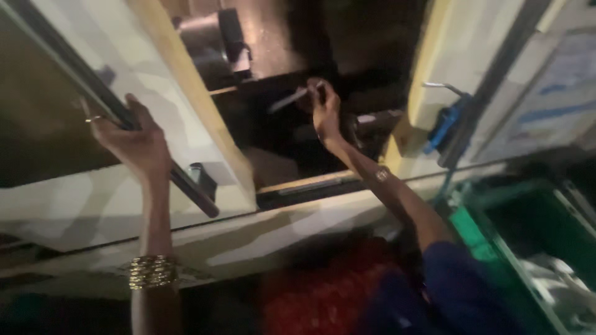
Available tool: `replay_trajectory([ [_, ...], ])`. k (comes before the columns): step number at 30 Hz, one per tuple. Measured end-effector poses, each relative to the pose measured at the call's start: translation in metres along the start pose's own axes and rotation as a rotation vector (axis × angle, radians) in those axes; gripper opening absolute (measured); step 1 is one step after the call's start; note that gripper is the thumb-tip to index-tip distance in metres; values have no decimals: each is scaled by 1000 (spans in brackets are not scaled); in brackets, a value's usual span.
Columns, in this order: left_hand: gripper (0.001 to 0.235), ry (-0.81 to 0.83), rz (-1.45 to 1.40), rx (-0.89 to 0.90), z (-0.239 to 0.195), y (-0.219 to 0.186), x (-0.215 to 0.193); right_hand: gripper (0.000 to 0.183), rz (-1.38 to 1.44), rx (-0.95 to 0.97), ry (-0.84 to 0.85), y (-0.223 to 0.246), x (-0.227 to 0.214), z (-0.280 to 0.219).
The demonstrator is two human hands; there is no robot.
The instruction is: The person opens a machine door, retrieves a small metal part, and uses a digital caliper to measure it. They then place the part back inside the machine and close the door. The person repeats this process with another metal part.
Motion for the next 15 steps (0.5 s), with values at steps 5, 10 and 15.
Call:
replay_trajectory([
  [5, 39, -20, 23, -2, 4, -24, -1, 30, 616, 281, -127, -43, 105, 78],
  [10, 36, -14, 30, -83, 8, -32, 0, 28, 685, 369, -187, -70, 161, 108],
  [15, 35, 0, 26, -286, 5, -26, 1, 26, 757, 382, -124, -84, 165, 113],
])
Point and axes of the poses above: each hand's wrist, its own z-axis towards the middle knuckle, its own x-axis out of the palm, y = z × x, the point moved 5 cm from there along z, towards the middle knuckle, and after that the axes turned 12 degrees about -y, right-handed, at the moved point
